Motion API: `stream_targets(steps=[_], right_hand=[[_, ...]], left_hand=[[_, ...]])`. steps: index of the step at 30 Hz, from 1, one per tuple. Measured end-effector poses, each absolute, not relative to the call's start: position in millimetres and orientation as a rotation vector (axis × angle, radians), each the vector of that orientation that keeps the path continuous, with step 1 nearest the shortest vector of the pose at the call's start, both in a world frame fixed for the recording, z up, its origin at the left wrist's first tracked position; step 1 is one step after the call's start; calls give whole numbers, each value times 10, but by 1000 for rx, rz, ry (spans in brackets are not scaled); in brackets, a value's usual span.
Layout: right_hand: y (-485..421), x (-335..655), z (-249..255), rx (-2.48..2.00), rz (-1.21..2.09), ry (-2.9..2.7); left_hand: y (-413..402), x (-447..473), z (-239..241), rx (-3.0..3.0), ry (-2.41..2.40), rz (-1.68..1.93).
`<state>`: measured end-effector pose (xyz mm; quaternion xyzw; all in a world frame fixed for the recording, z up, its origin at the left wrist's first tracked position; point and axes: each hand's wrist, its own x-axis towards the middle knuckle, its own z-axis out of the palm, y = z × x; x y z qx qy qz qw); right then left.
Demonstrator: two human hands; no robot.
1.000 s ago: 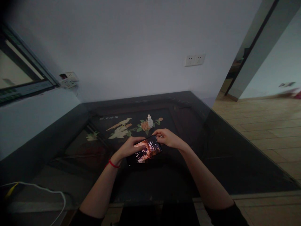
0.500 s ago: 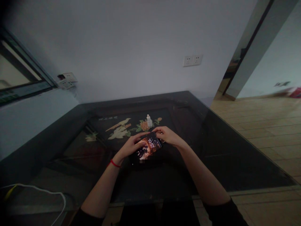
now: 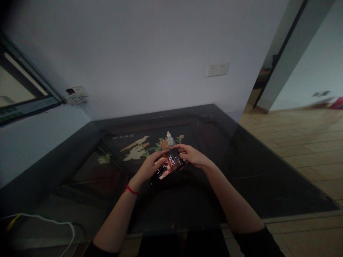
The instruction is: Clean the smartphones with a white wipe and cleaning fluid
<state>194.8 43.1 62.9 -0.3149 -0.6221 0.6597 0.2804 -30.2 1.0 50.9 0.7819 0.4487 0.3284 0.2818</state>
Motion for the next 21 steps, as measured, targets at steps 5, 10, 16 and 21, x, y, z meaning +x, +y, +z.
stream_targets(steps=[5, 10, 16, 21], right_hand=[[417, 1910, 655, -954, 1682, -1546], [390, 1923, 694, -977, 1648, -1540], [385, 1959, 700, -912, 1632, -1574], [384, 1983, 713, -915, 1617, -1639]], left_hand=[[-76, -243, 528, 2262, 1342, 775], [-68, -219, 463, 2288, 1339, 775], [-66, -168, 424, 2250, 1318, 923], [-57, -164, 383, 2231, 1259, 958]])
